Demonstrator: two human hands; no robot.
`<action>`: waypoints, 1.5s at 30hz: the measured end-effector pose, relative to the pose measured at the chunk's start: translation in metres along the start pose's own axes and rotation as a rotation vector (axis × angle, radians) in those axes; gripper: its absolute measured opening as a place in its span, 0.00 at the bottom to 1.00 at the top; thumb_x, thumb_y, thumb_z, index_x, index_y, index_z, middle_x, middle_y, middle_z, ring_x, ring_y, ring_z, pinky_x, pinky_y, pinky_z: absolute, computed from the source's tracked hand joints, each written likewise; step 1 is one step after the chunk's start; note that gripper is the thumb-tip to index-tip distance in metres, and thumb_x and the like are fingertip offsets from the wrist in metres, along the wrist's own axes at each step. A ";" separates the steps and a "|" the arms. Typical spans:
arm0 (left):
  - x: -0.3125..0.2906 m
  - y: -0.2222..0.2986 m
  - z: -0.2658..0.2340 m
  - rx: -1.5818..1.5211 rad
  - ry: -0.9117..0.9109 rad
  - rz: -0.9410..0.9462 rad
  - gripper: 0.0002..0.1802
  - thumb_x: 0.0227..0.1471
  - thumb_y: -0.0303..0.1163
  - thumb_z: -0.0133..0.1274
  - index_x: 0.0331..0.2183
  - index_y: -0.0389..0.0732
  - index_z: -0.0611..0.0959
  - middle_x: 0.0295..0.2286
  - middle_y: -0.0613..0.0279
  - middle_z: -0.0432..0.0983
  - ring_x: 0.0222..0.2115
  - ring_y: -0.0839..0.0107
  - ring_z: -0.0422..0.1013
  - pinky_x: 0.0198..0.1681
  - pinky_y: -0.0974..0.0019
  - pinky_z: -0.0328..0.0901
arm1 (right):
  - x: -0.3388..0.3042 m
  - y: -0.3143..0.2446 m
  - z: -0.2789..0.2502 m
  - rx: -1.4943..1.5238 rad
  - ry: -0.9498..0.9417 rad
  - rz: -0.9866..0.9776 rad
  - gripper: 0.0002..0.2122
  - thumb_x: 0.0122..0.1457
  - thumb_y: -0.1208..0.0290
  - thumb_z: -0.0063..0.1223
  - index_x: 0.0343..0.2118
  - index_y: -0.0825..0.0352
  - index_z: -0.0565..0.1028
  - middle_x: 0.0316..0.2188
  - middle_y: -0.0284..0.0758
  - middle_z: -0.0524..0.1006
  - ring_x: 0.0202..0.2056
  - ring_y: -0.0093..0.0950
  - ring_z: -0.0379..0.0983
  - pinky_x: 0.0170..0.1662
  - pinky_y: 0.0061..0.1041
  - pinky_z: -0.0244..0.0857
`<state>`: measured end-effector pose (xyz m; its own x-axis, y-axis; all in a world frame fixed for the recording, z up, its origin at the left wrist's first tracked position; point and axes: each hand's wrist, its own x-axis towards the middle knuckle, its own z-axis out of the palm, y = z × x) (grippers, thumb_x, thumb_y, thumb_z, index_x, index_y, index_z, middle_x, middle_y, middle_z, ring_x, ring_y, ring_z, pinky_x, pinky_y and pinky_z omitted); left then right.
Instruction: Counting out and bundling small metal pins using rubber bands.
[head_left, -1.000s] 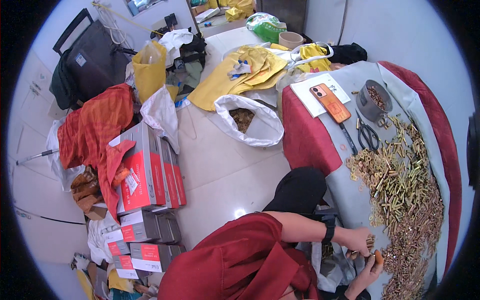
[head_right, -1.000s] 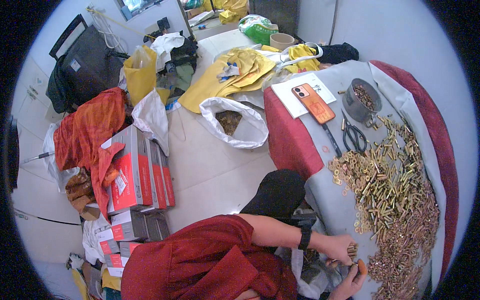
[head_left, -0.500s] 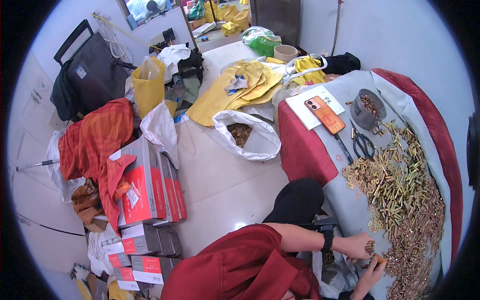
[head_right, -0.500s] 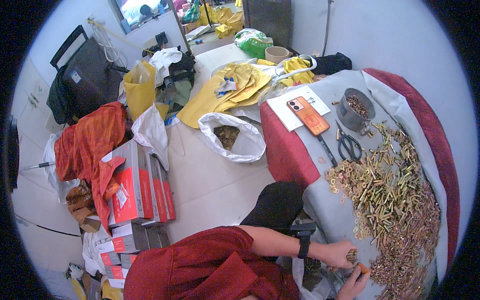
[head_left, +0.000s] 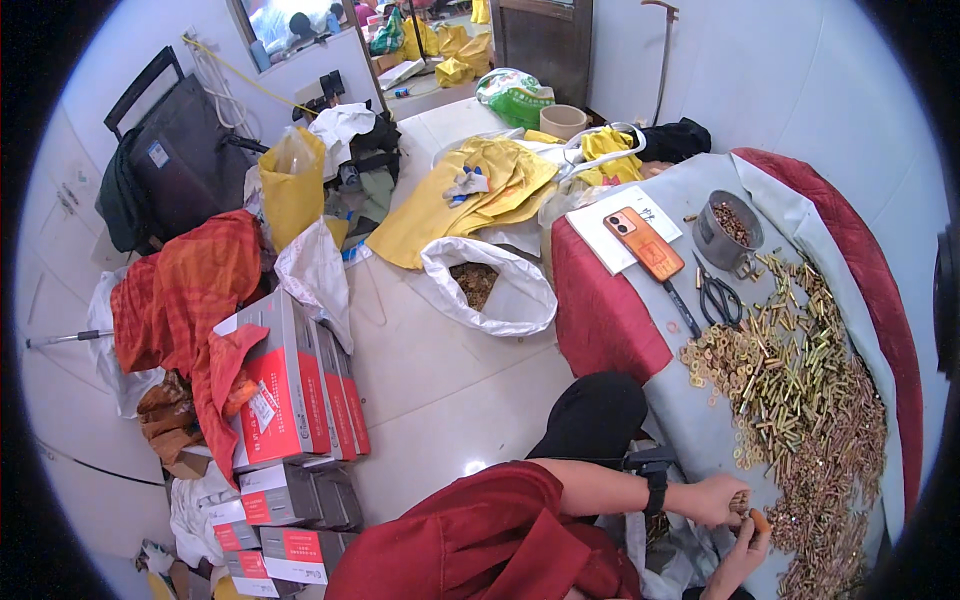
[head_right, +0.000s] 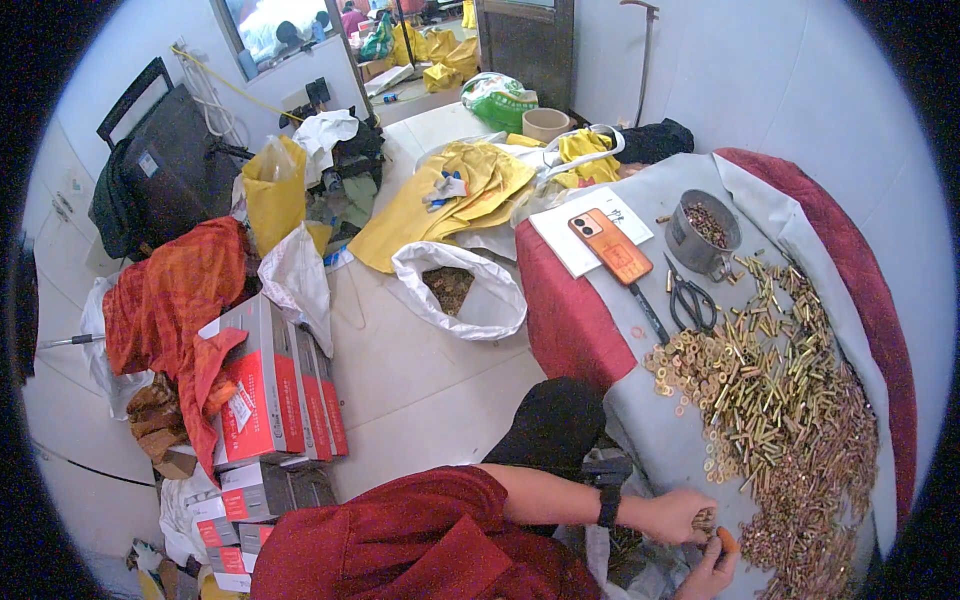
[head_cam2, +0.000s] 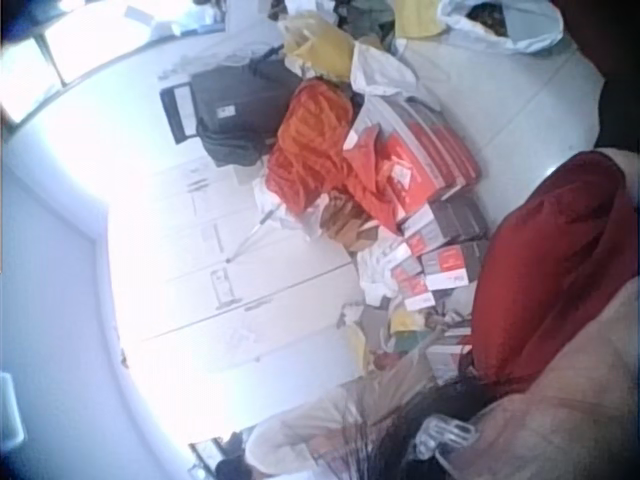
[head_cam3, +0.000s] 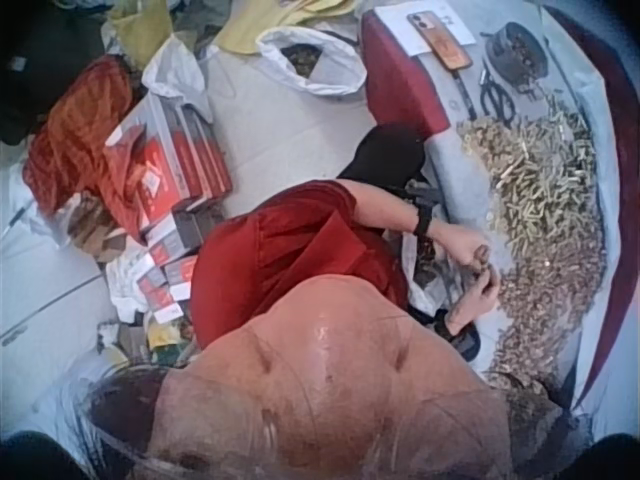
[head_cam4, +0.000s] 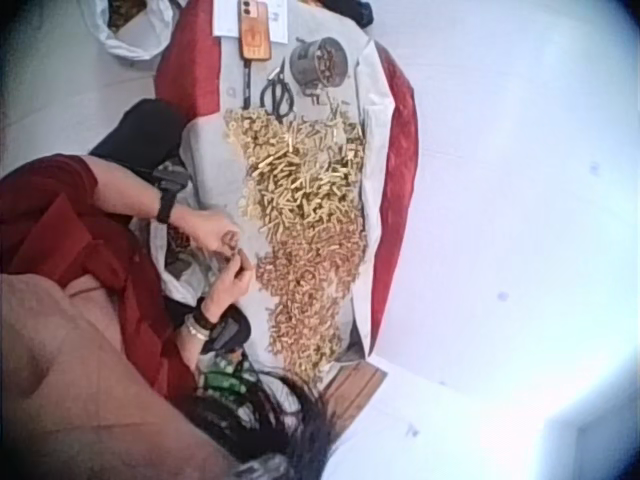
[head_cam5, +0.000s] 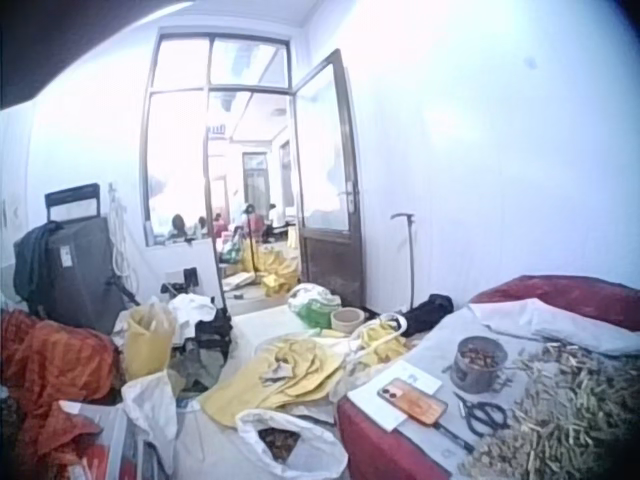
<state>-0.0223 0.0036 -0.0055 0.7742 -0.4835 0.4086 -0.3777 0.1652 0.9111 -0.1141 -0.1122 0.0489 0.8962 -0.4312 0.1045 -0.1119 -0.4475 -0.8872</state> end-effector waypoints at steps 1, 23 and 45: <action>0.001 0.009 -0.005 -0.149 -0.107 -0.204 0.14 0.38 0.31 0.59 0.25 0.35 0.72 0.14 0.54 0.70 0.15 0.64 0.70 0.19 0.61 0.63 | -0.002 -0.004 0.000 0.021 0.017 0.004 0.10 0.60 0.73 0.46 0.40 0.73 0.71 0.31 0.32 0.71 0.31 0.19 0.66 0.36 0.20 0.61; -0.002 0.020 -0.035 -0.603 -0.392 -0.521 0.11 0.38 0.27 0.57 0.28 0.34 0.76 0.18 0.61 0.73 0.13 0.73 0.69 0.12 0.69 0.65 | -0.019 -0.065 0.015 -0.060 -0.052 0.030 0.15 0.58 0.71 0.50 0.45 0.76 0.71 0.45 0.44 0.72 0.45 0.32 0.68 0.50 0.29 0.60; 0.020 -0.007 -0.023 -0.540 -0.428 -0.465 0.08 0.41 0.29 0.59 0.26 0.35 0.80 0.24 0.56 0.79 0.21 0.68 0.75 0.17 0.69 0.66 | -0.008 -0.044 0.020 -0.410 -0.398 -0.193 0.15 0.59 0.66 0.46 0.44 0.70 0.72 0.43 0.45 0.71 0.47 0.36 0.65 0.52 0.31 0.56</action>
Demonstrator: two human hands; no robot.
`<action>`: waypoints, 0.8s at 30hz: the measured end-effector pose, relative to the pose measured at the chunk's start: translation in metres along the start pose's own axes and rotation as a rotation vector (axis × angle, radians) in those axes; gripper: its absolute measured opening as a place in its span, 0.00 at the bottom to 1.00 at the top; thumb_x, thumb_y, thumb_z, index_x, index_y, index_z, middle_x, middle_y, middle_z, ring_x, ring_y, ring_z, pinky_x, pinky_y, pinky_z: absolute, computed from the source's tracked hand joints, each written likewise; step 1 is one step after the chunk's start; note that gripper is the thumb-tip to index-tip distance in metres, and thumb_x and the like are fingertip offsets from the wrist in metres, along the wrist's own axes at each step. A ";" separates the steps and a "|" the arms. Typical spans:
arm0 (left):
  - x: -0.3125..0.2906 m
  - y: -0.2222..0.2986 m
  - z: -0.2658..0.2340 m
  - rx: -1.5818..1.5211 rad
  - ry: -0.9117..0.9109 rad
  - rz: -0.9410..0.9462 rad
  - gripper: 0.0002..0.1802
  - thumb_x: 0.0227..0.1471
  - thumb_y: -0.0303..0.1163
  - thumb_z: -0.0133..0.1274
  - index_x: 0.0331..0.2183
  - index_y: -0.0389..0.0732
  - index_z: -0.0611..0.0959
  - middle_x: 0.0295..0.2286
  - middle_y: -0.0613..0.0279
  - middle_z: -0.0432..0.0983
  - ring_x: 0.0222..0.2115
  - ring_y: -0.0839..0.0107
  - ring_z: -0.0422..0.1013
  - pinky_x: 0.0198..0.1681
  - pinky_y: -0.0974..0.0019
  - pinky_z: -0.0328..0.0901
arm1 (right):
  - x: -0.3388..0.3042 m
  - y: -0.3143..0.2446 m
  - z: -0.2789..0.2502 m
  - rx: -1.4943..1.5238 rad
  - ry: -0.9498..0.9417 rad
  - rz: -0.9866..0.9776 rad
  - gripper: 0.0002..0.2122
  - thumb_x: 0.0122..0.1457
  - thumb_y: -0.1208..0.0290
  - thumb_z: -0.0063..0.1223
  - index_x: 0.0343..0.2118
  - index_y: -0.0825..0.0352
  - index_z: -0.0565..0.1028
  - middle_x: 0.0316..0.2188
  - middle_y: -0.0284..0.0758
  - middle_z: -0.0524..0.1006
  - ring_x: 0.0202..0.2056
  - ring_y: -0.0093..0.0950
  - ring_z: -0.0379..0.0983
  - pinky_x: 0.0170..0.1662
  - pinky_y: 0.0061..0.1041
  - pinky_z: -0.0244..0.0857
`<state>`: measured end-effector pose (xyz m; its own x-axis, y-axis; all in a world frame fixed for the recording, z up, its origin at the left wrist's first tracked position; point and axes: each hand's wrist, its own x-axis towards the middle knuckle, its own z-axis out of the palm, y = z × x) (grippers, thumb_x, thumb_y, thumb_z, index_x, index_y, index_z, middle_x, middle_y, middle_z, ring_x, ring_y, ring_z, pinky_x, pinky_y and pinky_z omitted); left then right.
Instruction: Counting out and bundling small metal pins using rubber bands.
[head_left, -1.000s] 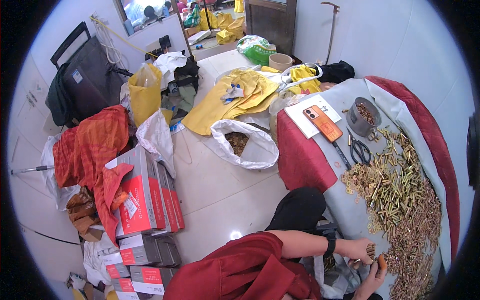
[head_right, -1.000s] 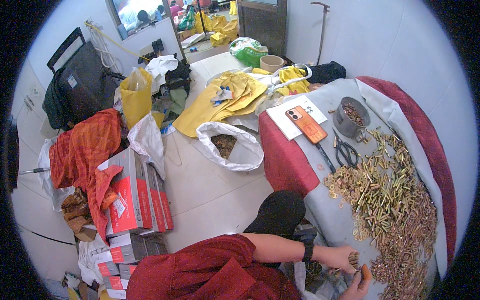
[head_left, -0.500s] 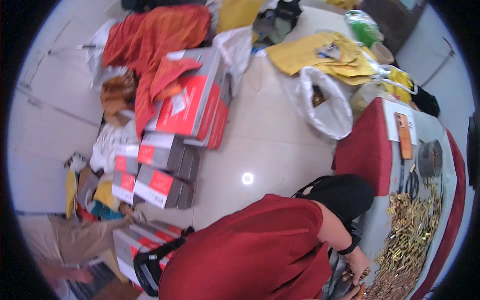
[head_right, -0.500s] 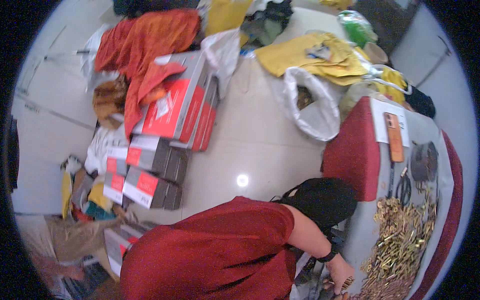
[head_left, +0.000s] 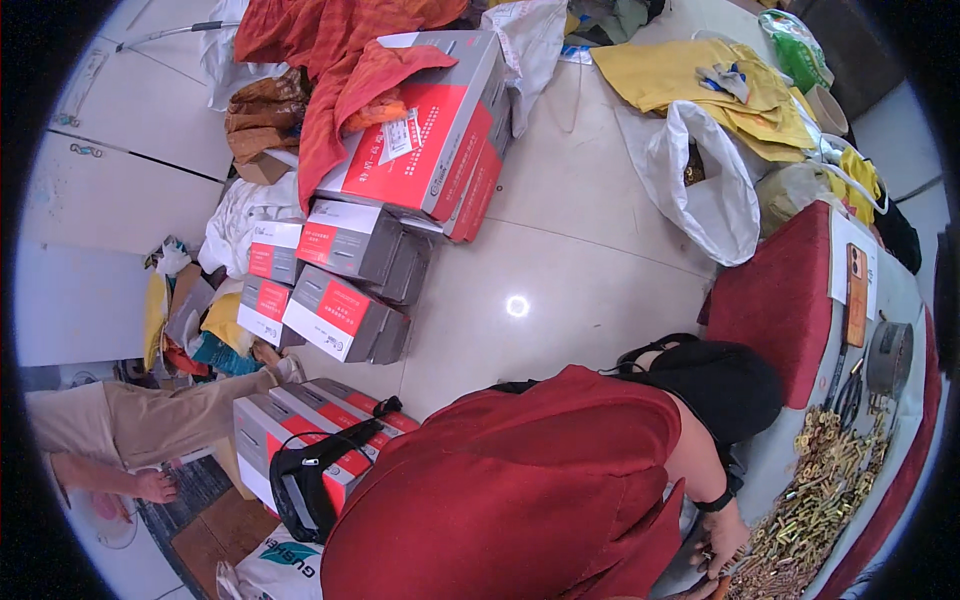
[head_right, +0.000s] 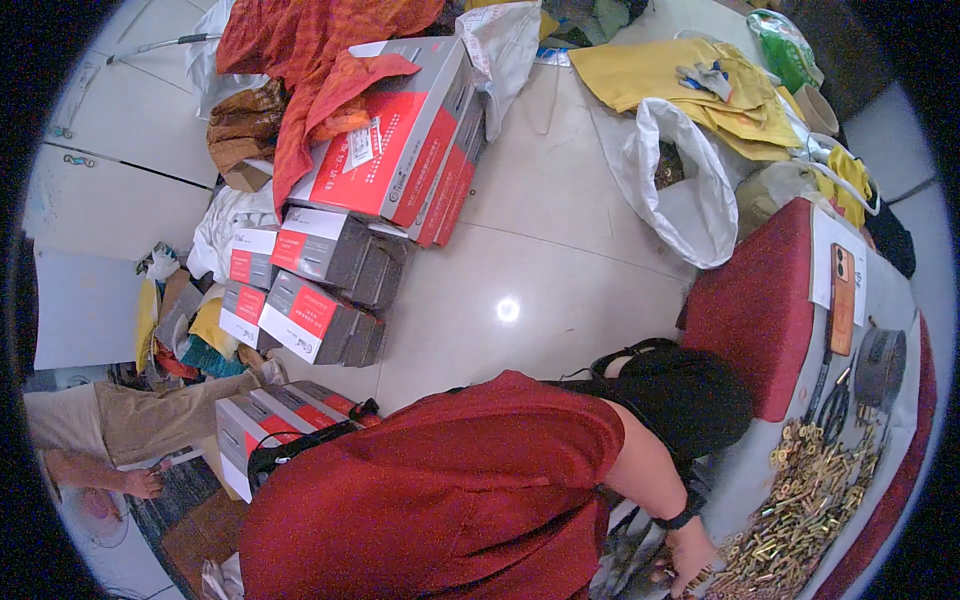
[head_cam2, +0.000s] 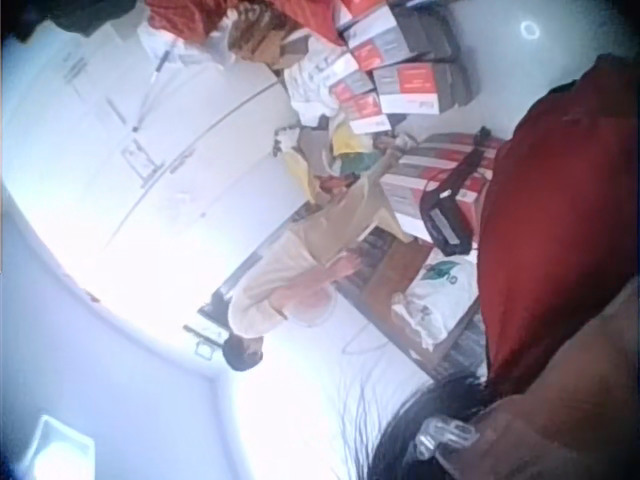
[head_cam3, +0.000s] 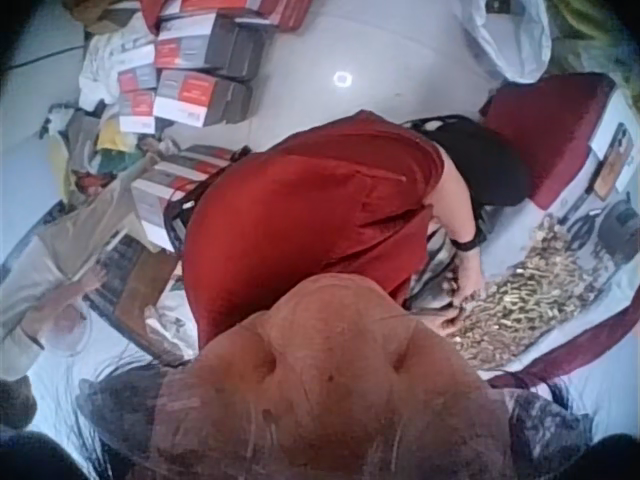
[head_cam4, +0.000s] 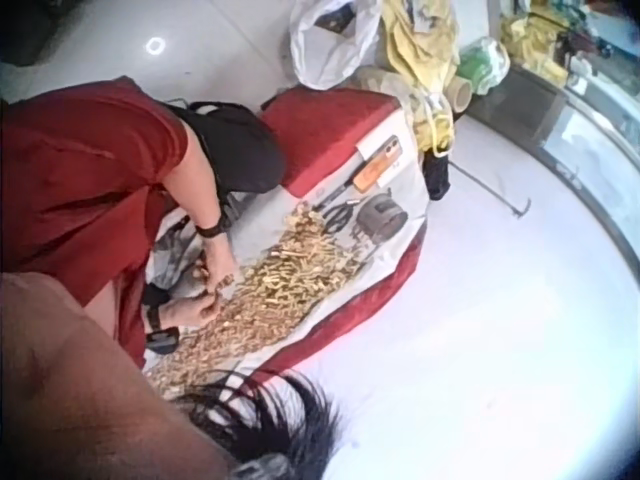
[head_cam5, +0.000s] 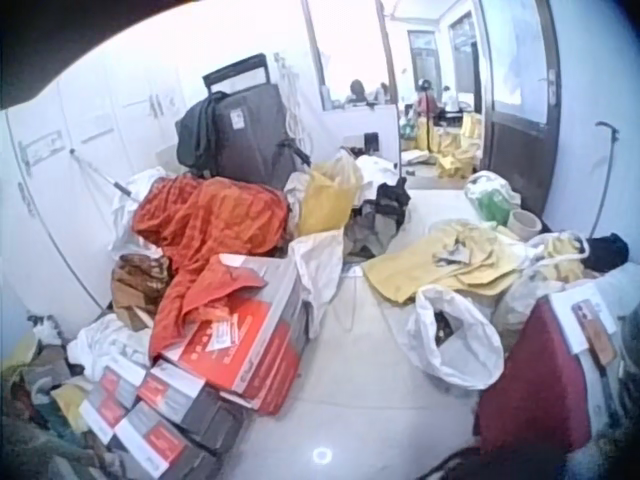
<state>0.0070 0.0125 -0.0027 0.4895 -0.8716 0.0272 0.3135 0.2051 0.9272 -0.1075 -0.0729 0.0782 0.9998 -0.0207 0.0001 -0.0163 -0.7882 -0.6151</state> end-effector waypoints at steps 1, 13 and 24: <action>-0.003 -0.001 -0.003 -0.008 0.015 -0.003 0.08 0.41 0.29 0.59 0.26 0.35 0.80 0.24 0.56 0.79 0.21 0.68 0.75 0.17 0.69 0.66 | 0.002 0.000 0.002 0.003 -0.020 -0.015 0.15 0.60 0.66 0.45 0.44 0.71 0.72 0.43 0.45 0.72 0.47 0.36 0.65 0.52 0.31 0.57; 0.008 -0.010 0.023 0.103 -0.040 0.046 0.15 0.39 0.33 0.61 0.29 0.33 0.78 0.24 0.58 0.76 0.21 0.69 0.73 0.18 0.68 0.66 | -0.017 0.030 -0.015 -0.052 0.255 0.052 0.14 0.61 0.69 0.41 0.43 0.76 0.70 0.39 0.44 0.73 0.41 0.35 0.68 0.48 0.30 0.60; -0.035 0.033 0.033 -0.029 -0.080 -0.319 0.14 0.49 0.34 0.55 0.36 0.36 0.76 0.26 0.67 0.73 0.19 0.80 0.67 0.19 0.76 0.61 | -0.038 0.030 -0.011 0.287 0.355 0.082 0.09 0.54 0.73 0.48 0.36 0.69 0.75 0.32 0.41 0.76 0.35 0.34 0.72 0.41 0.29 0.65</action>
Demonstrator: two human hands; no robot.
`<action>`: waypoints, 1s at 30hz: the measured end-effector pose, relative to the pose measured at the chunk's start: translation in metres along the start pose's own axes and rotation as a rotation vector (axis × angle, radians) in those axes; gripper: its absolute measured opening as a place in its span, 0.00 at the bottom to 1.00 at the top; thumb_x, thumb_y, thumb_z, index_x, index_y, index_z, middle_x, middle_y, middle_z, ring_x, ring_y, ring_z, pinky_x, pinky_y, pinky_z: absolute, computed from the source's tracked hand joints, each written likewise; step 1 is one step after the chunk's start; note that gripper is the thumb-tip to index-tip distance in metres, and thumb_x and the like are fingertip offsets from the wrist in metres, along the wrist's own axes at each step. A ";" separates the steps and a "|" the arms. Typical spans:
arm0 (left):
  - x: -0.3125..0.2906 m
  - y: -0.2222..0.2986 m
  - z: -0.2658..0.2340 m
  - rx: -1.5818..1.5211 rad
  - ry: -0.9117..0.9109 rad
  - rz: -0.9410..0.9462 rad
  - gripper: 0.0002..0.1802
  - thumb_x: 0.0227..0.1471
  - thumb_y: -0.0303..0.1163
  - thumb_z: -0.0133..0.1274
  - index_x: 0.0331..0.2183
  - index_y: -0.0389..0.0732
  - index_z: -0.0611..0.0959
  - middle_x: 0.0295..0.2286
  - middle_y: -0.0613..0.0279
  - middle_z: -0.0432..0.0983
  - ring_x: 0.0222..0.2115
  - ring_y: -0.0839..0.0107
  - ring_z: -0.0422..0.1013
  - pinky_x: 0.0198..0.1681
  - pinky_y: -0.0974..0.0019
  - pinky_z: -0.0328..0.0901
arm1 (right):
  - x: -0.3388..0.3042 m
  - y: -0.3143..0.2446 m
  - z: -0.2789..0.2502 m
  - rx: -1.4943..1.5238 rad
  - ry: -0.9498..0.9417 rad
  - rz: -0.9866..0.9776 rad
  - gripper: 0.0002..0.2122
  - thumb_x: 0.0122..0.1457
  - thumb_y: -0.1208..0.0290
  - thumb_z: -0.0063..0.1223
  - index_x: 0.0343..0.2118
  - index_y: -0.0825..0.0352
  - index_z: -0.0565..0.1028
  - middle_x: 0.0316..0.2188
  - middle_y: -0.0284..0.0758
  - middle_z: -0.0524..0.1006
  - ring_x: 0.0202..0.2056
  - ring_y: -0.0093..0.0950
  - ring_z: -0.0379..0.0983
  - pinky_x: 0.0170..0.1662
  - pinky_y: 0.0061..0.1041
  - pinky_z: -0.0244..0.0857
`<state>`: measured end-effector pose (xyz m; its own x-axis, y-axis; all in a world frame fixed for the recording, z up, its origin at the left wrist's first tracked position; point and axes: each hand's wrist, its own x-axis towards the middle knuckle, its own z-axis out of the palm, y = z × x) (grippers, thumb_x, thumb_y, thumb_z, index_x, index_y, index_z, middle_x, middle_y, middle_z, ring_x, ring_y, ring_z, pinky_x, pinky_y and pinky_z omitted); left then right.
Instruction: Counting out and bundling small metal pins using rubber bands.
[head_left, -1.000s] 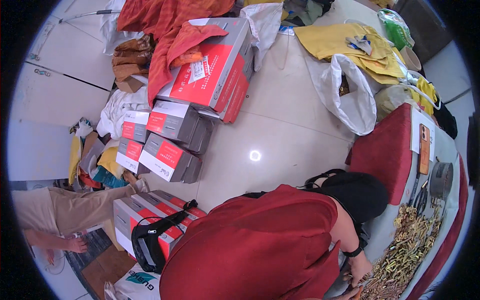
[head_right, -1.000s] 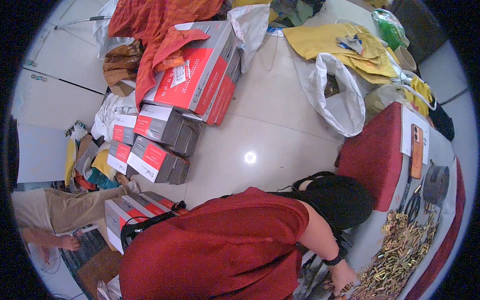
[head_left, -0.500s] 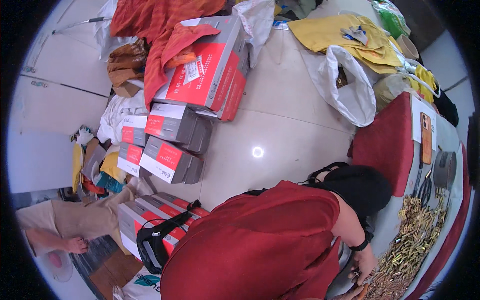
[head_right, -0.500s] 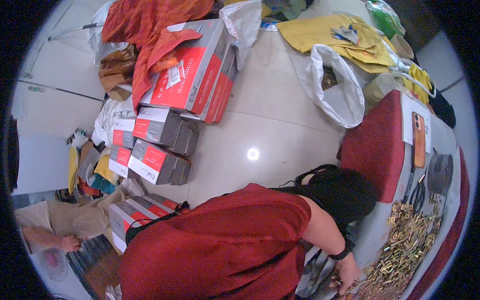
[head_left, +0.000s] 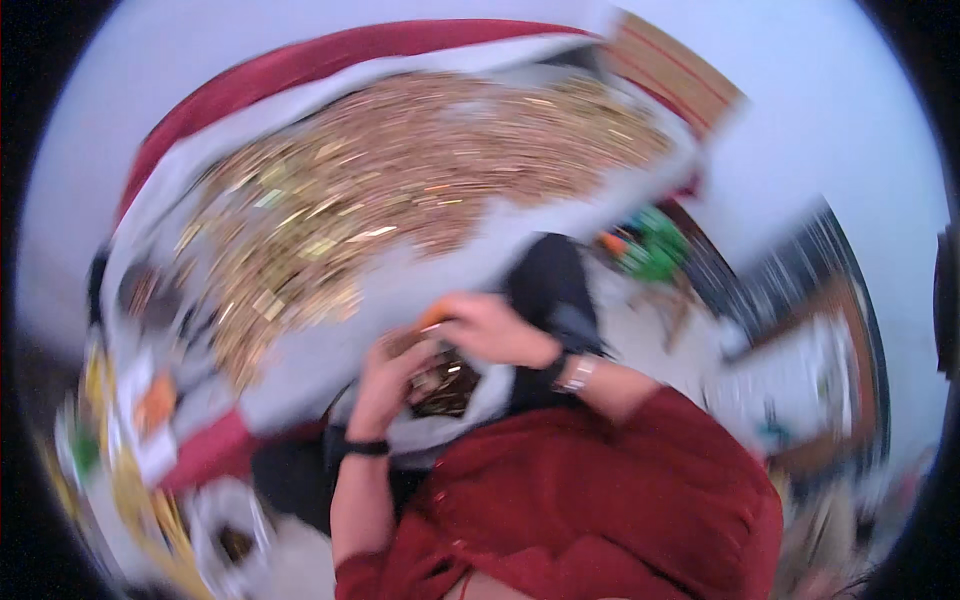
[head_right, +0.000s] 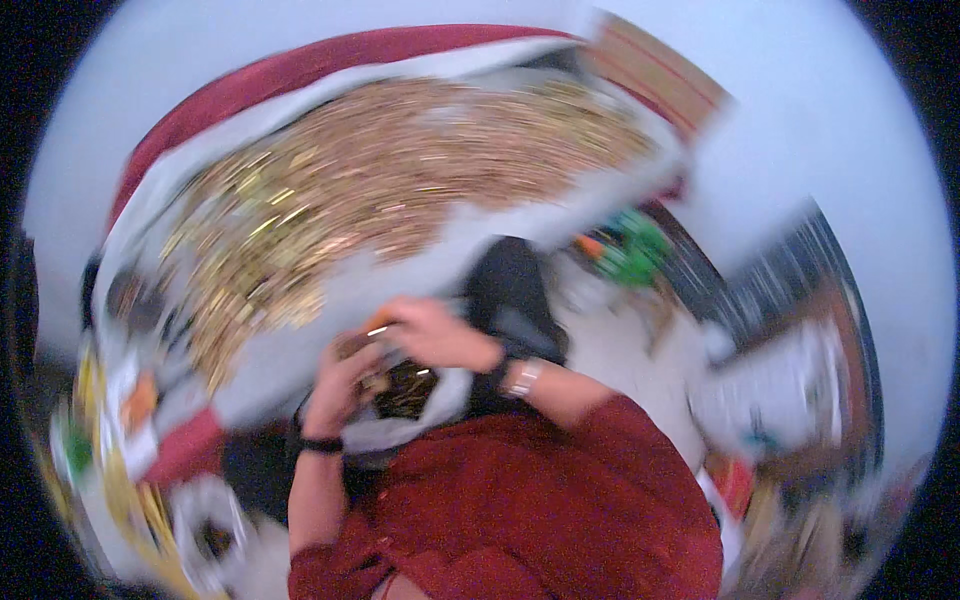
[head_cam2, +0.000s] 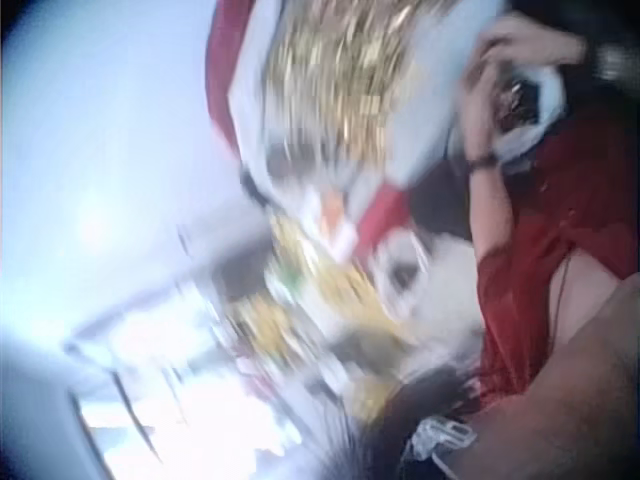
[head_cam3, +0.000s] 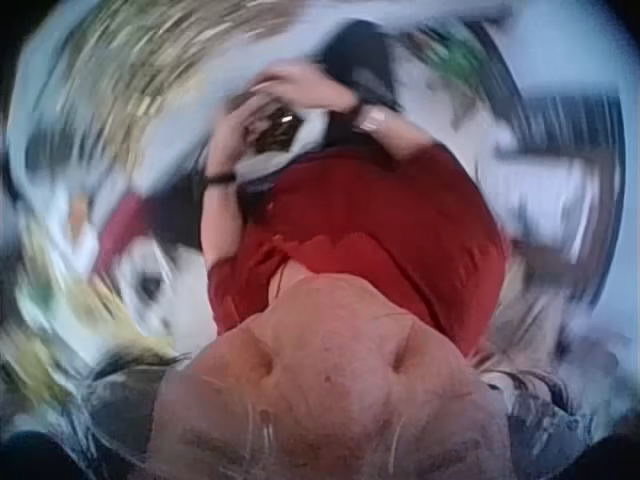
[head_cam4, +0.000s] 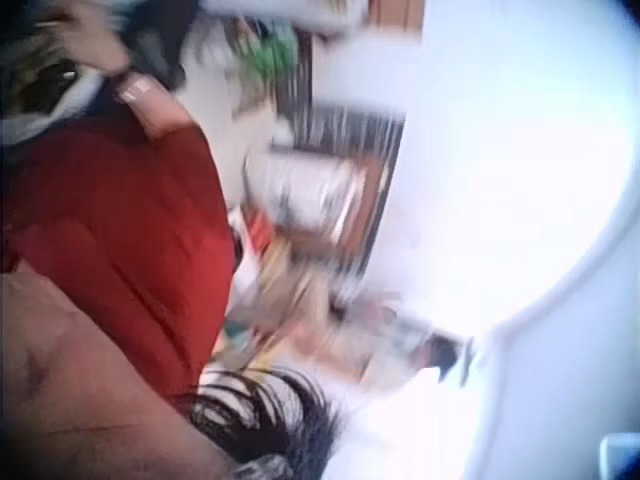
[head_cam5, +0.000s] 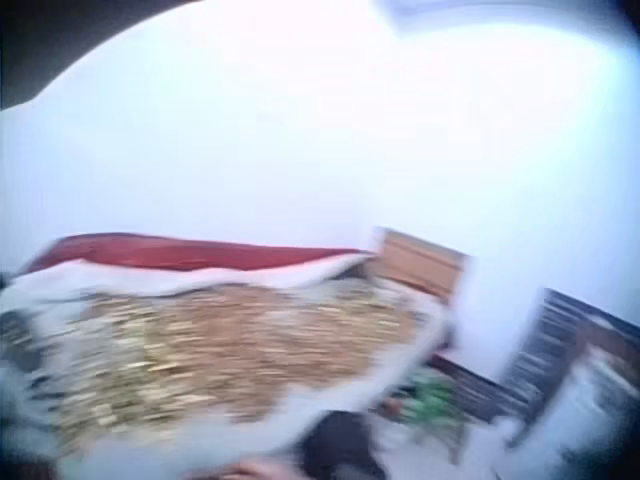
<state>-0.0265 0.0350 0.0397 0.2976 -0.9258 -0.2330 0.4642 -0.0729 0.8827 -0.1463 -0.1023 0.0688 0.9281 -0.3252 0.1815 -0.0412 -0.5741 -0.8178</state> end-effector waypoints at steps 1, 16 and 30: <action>0.004 -0.002 -0.001 -0.028 -0.065 -0.065 0.12 0.48 0.34 0.55 0.35 0.38 0.75 0.23 0.67 0.72 0.15 0.78 0.68 0.12 0.77 0.57 | -0.003 -0.002 -0.004 0.033 0.051 -0.111 0.07 0.53 0.72 0.51 0.33 0.68 0.75 0.29 0.39 0.75 0.32 0.33 0.73 0.37 0.29 0.66; 0.010 -0.020 0.022 0.296 0.057 0.040 0.10 0.52 0.30 0.53 0.34 0.37 0.70 0.21 0.62 0.70 0.12 0.77 0.65 0.09 0.78 0.55 | -0.036 0.025 0.013 0.016 0.302 0.036 0.13 0.49 0.65 0.53 0.25 0.72 0.70 0.27 0.46 0.70 0.31 0.44 0.68 0.36 0.38 0.62; 0.016 -0.040 0.009 0.669 0.189 0.341 0.11 0.51 0.29 0.55 0.34 0.35 0.71 0.26 0.64 0.69 0.21 0.80 0.63 0.21 0.75 0.58 | -0.028 0.031 0.030 -0.172 0.388 0.138 0.16 0.48 0.60 0.53 0.24 0.72 0.72 0.24 0.48 0.73 0.29 0.47 0.72 0.31 0.43 0.65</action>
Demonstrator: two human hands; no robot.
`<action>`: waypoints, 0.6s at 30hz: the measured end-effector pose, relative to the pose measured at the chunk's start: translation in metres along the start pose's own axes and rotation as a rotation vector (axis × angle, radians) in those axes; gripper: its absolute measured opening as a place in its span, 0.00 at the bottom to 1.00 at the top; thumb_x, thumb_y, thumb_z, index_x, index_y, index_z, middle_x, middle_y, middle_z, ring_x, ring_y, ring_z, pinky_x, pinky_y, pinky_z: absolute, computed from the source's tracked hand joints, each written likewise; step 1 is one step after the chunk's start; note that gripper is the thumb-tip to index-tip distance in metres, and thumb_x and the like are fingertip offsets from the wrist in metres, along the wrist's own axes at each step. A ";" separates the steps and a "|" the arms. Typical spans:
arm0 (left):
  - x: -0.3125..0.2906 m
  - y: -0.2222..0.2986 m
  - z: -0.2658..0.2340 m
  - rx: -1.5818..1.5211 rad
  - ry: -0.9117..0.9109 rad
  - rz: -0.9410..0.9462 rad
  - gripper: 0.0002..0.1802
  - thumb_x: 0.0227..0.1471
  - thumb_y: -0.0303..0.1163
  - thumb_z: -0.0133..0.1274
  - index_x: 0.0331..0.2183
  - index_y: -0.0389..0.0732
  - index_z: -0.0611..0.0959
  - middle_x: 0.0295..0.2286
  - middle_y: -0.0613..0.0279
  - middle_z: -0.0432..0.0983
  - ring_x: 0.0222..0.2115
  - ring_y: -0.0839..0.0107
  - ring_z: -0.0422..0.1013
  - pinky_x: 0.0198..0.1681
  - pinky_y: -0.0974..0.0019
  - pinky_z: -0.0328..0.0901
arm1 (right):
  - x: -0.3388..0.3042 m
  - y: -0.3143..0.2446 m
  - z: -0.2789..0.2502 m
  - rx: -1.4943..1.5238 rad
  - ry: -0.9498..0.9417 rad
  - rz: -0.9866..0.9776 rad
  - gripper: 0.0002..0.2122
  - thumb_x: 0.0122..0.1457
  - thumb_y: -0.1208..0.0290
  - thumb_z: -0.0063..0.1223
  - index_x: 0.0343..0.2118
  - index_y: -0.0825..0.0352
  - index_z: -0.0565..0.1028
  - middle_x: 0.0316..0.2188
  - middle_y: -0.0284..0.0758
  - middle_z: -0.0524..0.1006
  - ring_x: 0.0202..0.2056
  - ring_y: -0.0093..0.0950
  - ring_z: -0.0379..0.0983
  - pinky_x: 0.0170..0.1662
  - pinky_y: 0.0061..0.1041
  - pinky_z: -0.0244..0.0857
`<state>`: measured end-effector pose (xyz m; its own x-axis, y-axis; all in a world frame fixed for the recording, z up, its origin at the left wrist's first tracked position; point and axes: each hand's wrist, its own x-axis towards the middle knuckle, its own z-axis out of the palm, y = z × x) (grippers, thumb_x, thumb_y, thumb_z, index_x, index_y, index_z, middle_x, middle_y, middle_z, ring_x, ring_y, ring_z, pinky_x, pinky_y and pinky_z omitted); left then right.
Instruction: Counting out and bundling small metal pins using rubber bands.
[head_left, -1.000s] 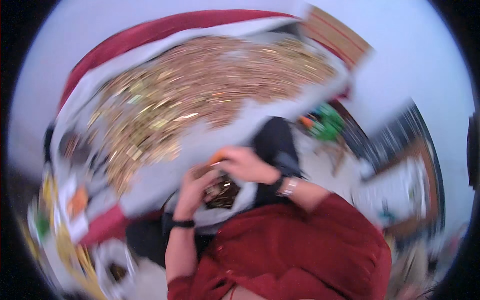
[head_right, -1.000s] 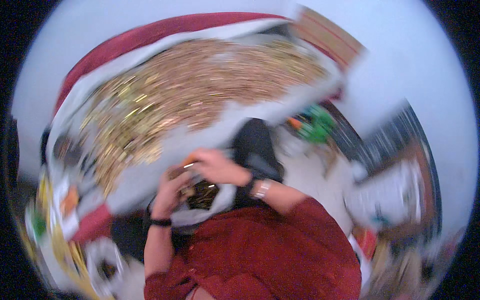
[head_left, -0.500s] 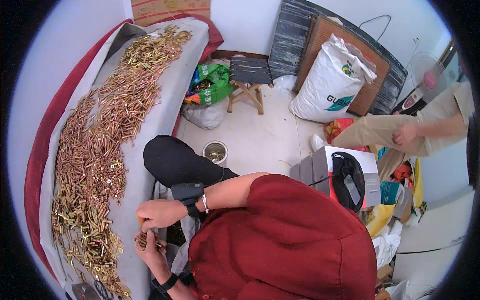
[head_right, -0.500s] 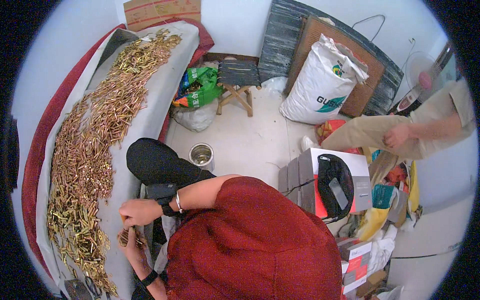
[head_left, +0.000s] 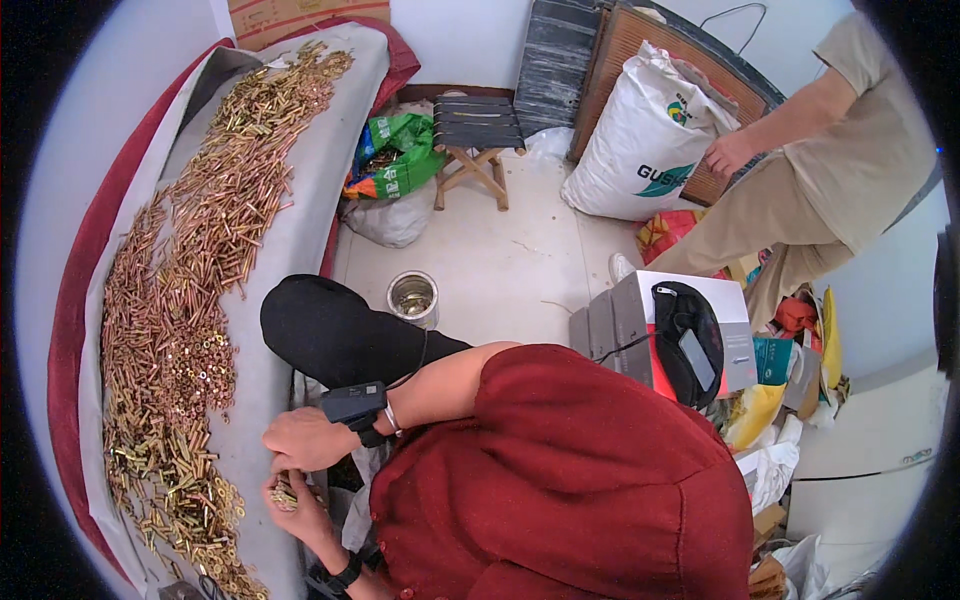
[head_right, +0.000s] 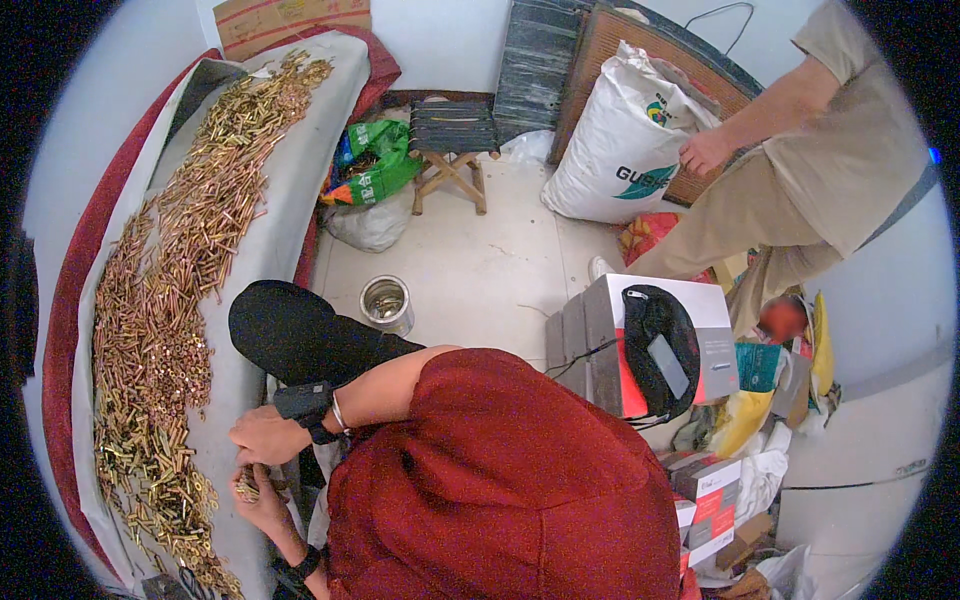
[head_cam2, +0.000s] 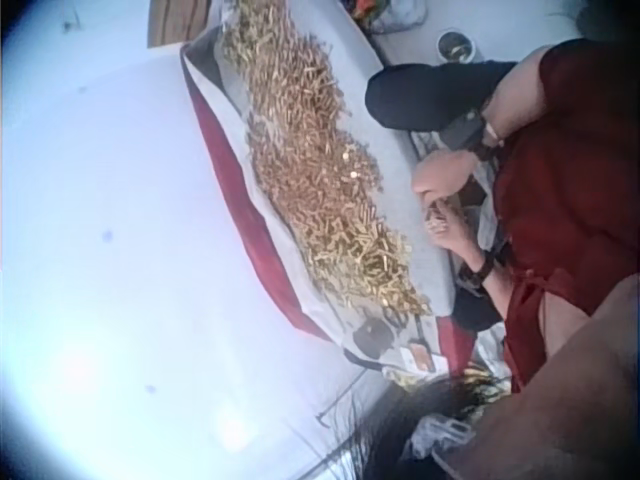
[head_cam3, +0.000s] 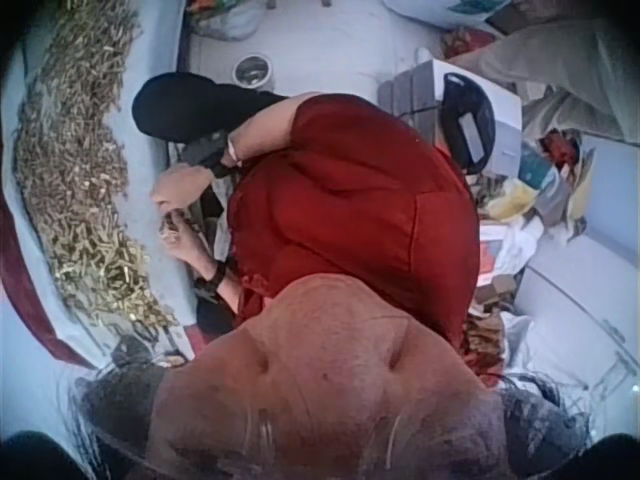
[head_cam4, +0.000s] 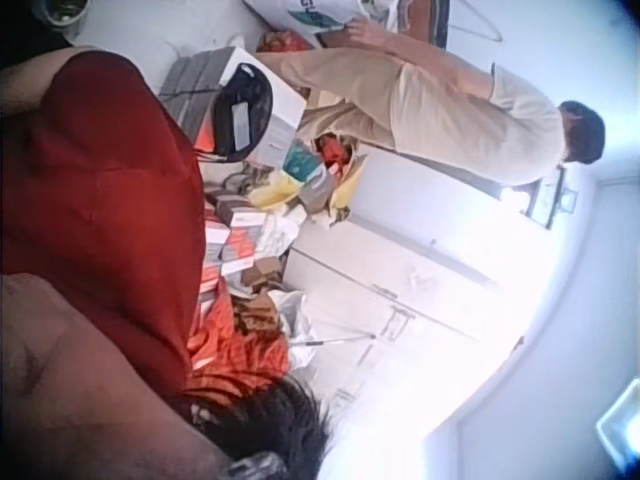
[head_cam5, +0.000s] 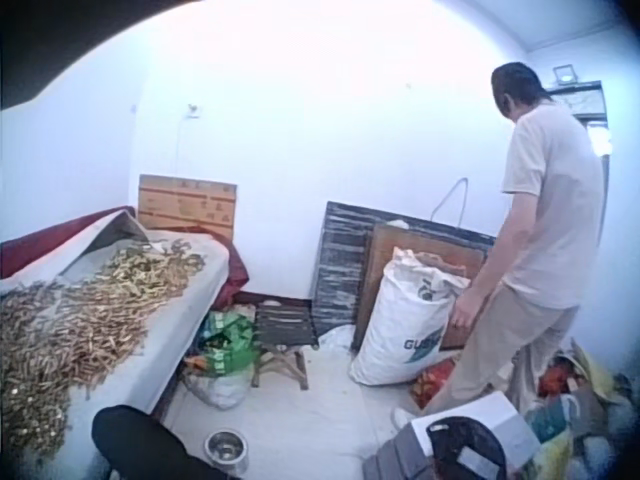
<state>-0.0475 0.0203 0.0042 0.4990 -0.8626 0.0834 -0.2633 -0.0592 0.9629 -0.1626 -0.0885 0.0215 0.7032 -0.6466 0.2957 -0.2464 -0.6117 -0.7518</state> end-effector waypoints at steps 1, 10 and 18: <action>-0.001 0.001 0.002 -0.004 0.013 0.028 0.11 0.51 0.28 0.55 0.34 0.35 0.71 0.26 0.64 0.69 0.22 0.80 0.63 0.22 0.75 0.59 | -0.001 0.001 0.000 -0.002 0.038 -0.026 0.17 0.49 0.59 0.53 0.23 0.72 0.72 0.23 0.48 0.73 0.28 0.48 0.72 0.30 0.43 0.65; -0.003 -0.010 -0.005 -0.034 0.009 0.015 0.13 0.51 0.30 0.55 0.36 0.34 0.72 0.26 0.65 0.69 0.23 0.79 0.63 0.22 0.75 0.59 | 0.002 -0.006 -0.006 -0.056 -0.054 0.003 0.18 0.49 0.57 0.50 0.19 0.72 0.72 0.20 0.48 0.73 0.24 0.49 0.71 0.27 0.44 0.64; 0.004 0.009 0.006 -0.167 -0.029 -0.121 0.12 0.49 0.28 0.56 0.34 0.34 0.72 0.26 0.63 0.70 0.26 0.77 0.66 0.29 0.72 0.63 | -0.002 0.004 -0.001 -0.010 0.011 0.051 0.16 0.46 0.59 0.52 0.22 0.72 0.73 0.23 0.49 0.73 0.27 0.48 0.72 0.30 0.43 0.65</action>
<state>-0.0533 0.0134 0.0120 0.4942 -0.8684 -0.0406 -0.0614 -0.0814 0.9948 -0.1655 -0.0906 0.0183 0.6821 -0.6822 0.2632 -0.2889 -0.5821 -0.7600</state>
